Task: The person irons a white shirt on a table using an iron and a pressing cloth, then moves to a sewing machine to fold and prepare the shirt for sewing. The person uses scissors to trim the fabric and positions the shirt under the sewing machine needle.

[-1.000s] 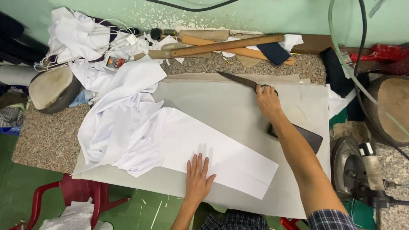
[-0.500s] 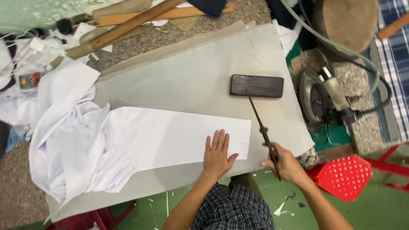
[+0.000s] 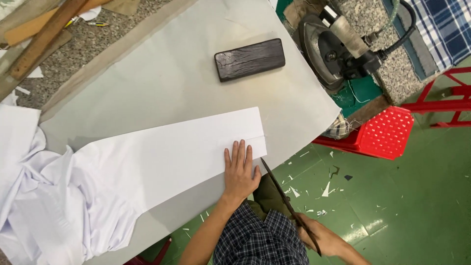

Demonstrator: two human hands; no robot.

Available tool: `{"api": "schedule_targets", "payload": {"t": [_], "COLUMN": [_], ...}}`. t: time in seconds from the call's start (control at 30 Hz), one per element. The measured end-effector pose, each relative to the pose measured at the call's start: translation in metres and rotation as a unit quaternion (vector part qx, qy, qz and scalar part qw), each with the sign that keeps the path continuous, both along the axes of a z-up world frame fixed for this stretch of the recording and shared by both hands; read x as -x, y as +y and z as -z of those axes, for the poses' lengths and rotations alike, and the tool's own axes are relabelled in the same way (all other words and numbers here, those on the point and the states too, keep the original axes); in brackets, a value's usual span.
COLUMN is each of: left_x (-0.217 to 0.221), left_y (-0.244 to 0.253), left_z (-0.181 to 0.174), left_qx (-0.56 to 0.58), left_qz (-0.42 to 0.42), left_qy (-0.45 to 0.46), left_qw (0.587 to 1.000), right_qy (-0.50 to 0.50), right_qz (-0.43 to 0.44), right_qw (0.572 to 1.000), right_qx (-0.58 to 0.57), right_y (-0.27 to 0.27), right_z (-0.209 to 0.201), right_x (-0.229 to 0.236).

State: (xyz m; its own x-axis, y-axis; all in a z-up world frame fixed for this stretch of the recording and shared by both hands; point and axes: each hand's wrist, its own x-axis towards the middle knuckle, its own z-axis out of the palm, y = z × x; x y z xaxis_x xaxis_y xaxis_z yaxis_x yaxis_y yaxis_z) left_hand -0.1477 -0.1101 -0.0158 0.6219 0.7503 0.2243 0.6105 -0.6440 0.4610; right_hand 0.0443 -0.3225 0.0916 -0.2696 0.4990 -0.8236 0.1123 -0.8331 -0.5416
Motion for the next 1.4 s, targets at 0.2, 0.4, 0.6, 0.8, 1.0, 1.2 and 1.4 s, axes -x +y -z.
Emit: {"api": "schedule_targets", "payload": {"t": [0.2,0.4,0.6,0.8,1.0,1.2,1.4], "left_x": [-0.019,-0.021,-0.019,-0.018,-0.020,-0.020,-0.018], "left_y": [0.005,0.005,0.007,0.008,0.009,0.009,0.009], "left_z": [0.019,0.019,0.014,0.015,0.016,0.016,0.015], "left_qx": [-0.056,-0.100,-0.098,-0.094,-0.098,-0.098,-0.084], "left_qz": [-0.001,0.008,0.023,0.029,0.022,0.016,0.015], "left_qy": [-0.071,-0.115,-0.123,-0.132,-0.142,-0.146,-0.154], "left_qw": [0.996,0.988,0.987,0.986,0.985,0.984,0.984], "right_qy": [0.011,-0.032,-0.084,-0.096,-0.134,-0.105,-0.065], "right_qz": [0.036,0.059,0.044,0.067,0.088,0.121,0.050], "right_qw": [0.997,0.998,0.995,0.993,0.986,0.987,0.996], "right_qx": [-0.064,0.015,-0.022,-0.006,-0.039,0.000,-0.042], "right_y": [0.018,0.022,0.042,0.065,0.059,0.049,0.067], "right_z": [-0.002,0.011,0.025,0.017,0.032,0.037,0.026], "right_x": [0.025,0.036,0.054,0.062,0.069,0.059,0.040]}}
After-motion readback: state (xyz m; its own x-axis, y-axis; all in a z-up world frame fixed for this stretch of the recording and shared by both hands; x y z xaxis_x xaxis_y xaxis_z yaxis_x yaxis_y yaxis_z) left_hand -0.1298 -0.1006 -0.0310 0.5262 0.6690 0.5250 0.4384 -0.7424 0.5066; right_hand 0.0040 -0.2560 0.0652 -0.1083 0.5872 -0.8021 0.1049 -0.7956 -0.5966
